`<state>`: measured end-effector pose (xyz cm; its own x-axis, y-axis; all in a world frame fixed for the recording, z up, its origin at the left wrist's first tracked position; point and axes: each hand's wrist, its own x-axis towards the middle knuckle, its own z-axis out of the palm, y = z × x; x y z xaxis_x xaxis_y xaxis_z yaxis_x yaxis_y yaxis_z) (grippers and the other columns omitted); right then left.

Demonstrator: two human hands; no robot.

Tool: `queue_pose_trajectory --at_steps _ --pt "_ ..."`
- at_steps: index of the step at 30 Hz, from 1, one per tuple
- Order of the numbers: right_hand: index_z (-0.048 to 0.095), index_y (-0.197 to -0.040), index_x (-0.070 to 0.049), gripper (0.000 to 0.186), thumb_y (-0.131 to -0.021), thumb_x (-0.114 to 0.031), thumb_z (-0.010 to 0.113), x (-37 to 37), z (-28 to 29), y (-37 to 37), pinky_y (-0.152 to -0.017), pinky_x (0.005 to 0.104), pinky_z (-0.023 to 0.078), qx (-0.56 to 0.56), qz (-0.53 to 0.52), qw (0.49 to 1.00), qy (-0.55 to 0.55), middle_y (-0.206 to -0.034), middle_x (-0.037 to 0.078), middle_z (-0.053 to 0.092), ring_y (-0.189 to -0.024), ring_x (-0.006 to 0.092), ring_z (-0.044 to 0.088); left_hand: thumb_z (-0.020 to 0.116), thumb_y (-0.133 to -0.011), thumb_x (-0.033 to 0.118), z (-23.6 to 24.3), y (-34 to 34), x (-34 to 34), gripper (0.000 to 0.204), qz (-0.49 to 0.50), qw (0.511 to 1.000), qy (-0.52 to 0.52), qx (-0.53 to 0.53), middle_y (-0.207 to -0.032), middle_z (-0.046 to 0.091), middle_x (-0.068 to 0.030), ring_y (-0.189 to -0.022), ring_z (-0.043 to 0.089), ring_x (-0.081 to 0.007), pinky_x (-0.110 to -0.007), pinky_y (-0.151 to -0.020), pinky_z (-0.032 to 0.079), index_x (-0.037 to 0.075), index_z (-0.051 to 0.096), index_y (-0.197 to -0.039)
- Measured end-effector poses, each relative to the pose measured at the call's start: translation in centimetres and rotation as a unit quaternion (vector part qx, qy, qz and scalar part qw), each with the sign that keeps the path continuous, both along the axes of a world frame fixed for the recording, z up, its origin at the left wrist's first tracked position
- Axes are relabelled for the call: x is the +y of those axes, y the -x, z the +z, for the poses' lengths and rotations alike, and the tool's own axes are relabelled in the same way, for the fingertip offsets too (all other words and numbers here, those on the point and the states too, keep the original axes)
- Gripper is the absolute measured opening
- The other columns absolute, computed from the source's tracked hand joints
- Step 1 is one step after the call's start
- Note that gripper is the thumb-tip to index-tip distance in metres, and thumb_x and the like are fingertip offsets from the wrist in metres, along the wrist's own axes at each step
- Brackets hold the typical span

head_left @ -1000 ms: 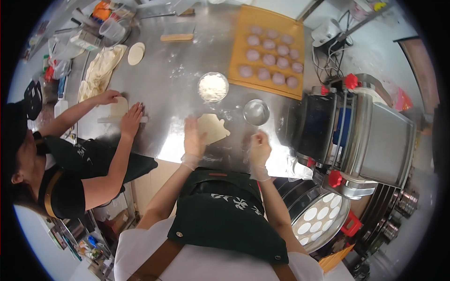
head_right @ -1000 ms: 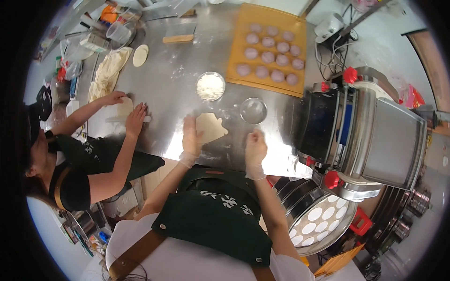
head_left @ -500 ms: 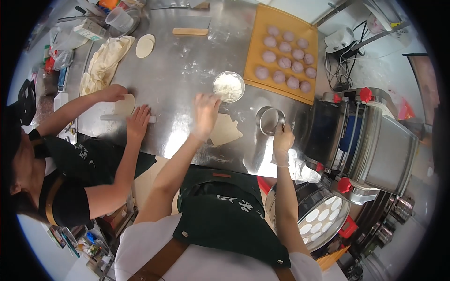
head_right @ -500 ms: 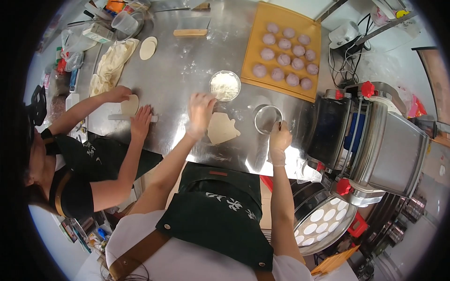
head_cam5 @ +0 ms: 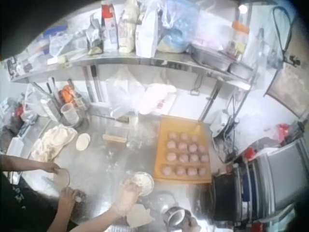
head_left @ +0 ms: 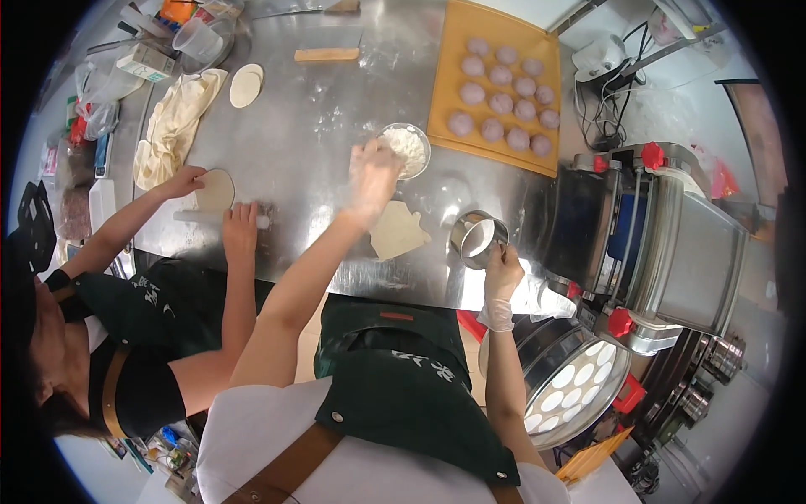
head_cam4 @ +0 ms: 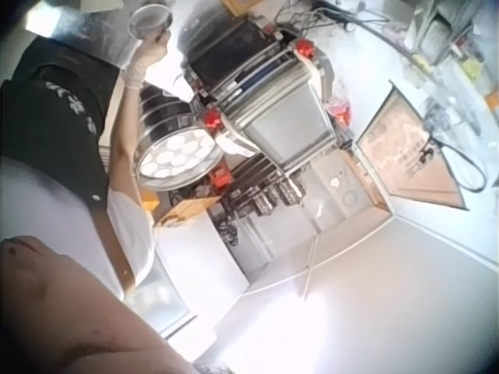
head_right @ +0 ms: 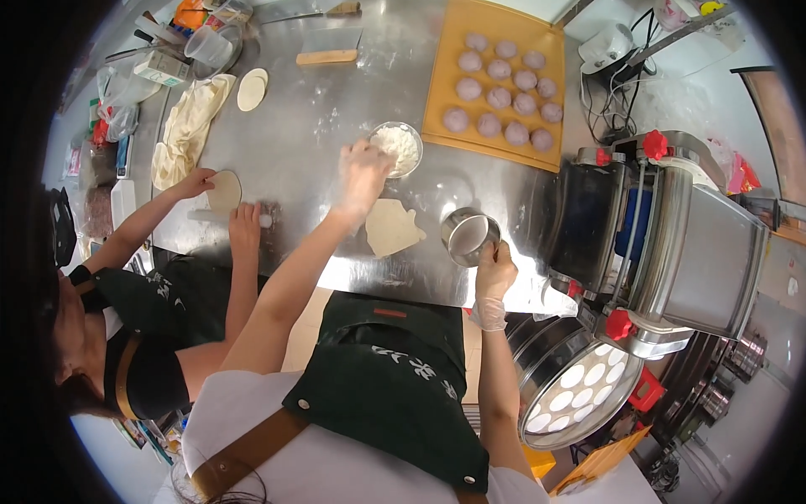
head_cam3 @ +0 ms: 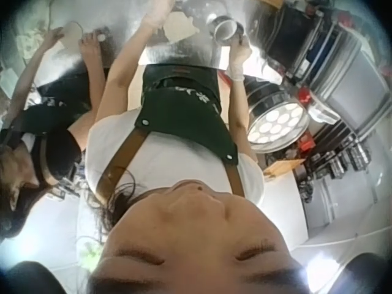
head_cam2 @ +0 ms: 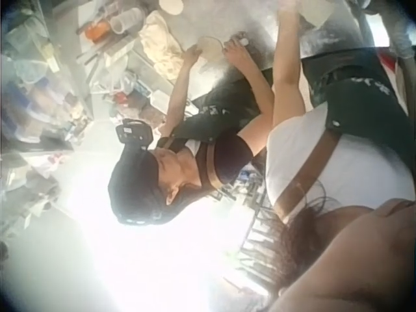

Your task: Preparing dough circles and filling them with taro filling balls in a commercial bakery setting.

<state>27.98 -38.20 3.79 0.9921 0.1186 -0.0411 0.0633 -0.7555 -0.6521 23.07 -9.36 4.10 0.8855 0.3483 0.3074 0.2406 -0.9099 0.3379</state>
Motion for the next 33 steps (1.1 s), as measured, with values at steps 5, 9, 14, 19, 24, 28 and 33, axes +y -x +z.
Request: queue_pose_trajectory --at_steps 5,9,14,19,24,28,33 --pt "0.053 -0.07 0.003 0.023 -0.086 -0.011 0.061 -0.4 0.1 0.5 -0.049 0.0273 0.036 0.04 -0.005 0.997 -0.065 -0.054 0.005 0.05 -0.055 0.0062 0.043 0.061 -0.082 0.026 -4.8 10.6 -4.3 0.038 -0.048 0.996 0.012 0.071 -0.131 0.054 -0.0115 -0.125 0.043 -0.031 -0.044 -0.105 0.032 0.007 0.064 -0.115" --pt "0.05 -0.067 0.003 0.027 -0.087 -0.011 0.061 -0.1 -0.5 1.0 -0.048 0.0266 0.033 0.053 0.019 0.995 -0.078 -0.054 0.002 0.046 -0.055 0.0057 0.038 0.059 -0.086 0.037 -6.0 9.3 -7.2 0.067 0.044 0.977 -0.014 0.209 -0.152 0.026 -0.0171 -0.142 0.021 -0.0328 -0.047 -0.116 0.014 0.0 0.041 -0.138" --pt "0.055 -0.074 0.001 0.019 -0.084 -0.014 0.061 -0.2 -0.3 1.0 -0.05 0.0339 0.043 0.025 0.082 0.996 -0.001 -0.056 0.016 0.053 -0.047 0.0212 0.049 0.052 -0.081 0.061 -5.7 12.7 -9.5 0.098 -0.196 0.941 0.014 0.276 -0.153 0.018 -0.0234 -0.144 0.011 -0.0351 -0.046 -0.117 0.01 -0.007 0.02 -0.145" --pt "0.056 -0.074 0.001 0.019 -0.084 -0.015 0.061 -0.9 -1.7 1.2 -0.05 0.0348 0.043 0.053 0.067 0.995 -0.047 -0.056 0.015 0.052 -0.047 0.0239 0.05 0.053 -0.079 0.064 -4.9 10.3 -6.6 0.098 -0.006 0.952 -0.031 0.305 -0.154 0.021 -0.018 -0.144 0.012 -0.0316 -0.045 -0.117 0.009 -0.004 0.025 -0.144" --pt "0.058 -0.077 -0.001 0.018 -0.084 -0.018 0.062 2.1 -0.9 1.5 -0.051 0.0373 0.045 0.03 0.116 0.993 -0.01 -0.057 0.015 0.056 -0.049 0.028 0.056 0.056 -0.079 0.06 -4.5 6.6 -11.8 0.095 -0.165 0.919 -0.001 0.357 -0.153 0.022 -0.0188 -0.144 0.012 -0.0302 -0.044 -0.118 0.009 -0.004 0.027 -0.144" --pt "0.062 -0.086 -0.007 0.015 -0.087 -0.022 0.059 4.4 -1.4 2.3 -0.051 0.0436 0.048 -0.024 0.182 0.981 0.067 -0.058 0.015 0.06 -0.054 0.0354 0.062 0.06 -0.083 0.046 -6.0 13.6 -11.1 0.085 -0.095 0.96 0.131 0.227 -0.15 0.026 -0.022 -0.143 0.016 -0.0339 -0.046 -0.117 0.012 -0.003 0.027 -0.143" --pt "0.063 -0.097 -0.006 0.017 -0.088 -0.019 0.056 8.0 -2.5 4.8 -0.053 0.0452 0.05 -0.026 0.251 0.962 0.103 -0.058 0.016 0.061 -0.055 0.0354 0.063 0.058 -0.089 0.025 -3.7 18.7 -6.5 0.07 0.174 0.96 0.189 0.112 -0.148 0.029 -0.024 -0.14 0.022 -0.0395 -0.049 -0.115 0.018 -0.004 0.024 -0.144"
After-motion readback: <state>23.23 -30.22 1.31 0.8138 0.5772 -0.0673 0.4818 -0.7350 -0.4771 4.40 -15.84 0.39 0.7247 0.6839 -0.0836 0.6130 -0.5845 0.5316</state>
